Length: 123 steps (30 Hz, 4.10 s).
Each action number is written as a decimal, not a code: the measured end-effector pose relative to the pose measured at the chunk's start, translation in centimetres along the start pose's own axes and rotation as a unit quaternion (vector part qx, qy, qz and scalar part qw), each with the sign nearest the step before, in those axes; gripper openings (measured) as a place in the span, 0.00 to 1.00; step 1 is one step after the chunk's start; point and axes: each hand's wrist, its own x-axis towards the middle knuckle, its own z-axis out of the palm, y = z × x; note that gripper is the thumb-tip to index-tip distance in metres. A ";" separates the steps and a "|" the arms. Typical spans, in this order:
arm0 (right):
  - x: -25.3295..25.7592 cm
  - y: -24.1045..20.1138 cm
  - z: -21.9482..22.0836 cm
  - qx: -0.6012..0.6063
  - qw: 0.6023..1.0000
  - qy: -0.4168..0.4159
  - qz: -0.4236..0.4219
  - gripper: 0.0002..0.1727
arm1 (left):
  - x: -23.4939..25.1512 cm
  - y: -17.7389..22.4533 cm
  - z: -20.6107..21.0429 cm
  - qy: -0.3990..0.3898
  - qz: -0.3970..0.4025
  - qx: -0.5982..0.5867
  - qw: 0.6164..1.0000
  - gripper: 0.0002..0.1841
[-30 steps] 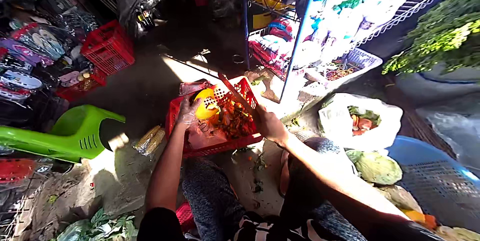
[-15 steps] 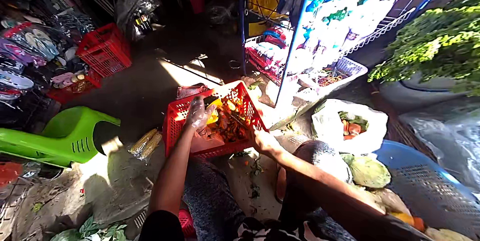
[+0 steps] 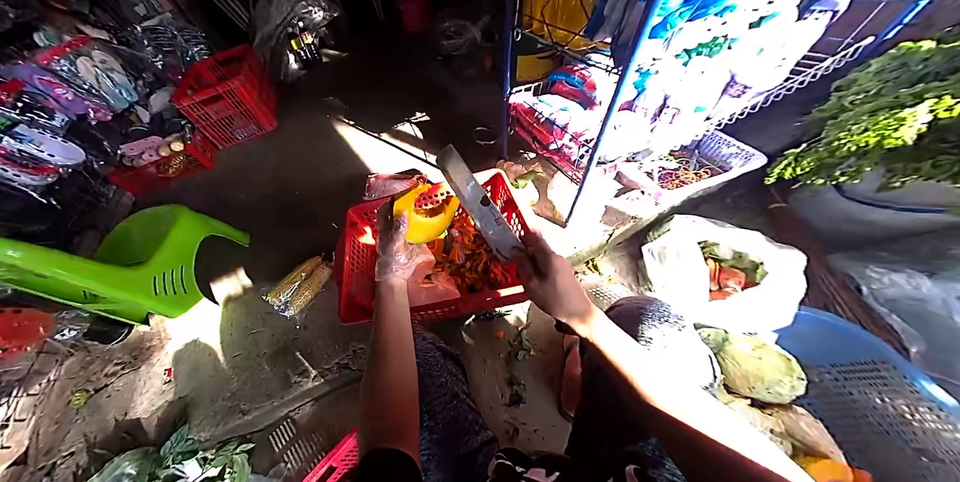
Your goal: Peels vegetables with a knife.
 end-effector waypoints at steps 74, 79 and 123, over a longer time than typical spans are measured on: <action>1.7 5.3 1.0 -0.061 0.993 -0.095 -0.021 0.25 | -1.3 -3.8 3.6 0.101 -0.247 -0.231 0.936 0.20; 1.4 6.1 0.9 0.000 0.994 -0.106 -0.011 0.24 | -1.7 -4.0 3.9 0.093 -0.237 -0.214 0.943 0.19; 1.0 5.2 5.0 -0.243 0.922 0.046 -0.297 0.11 | -1.9 -4.2 3.7 0.060 -0.153 -0.210 0.964 0.14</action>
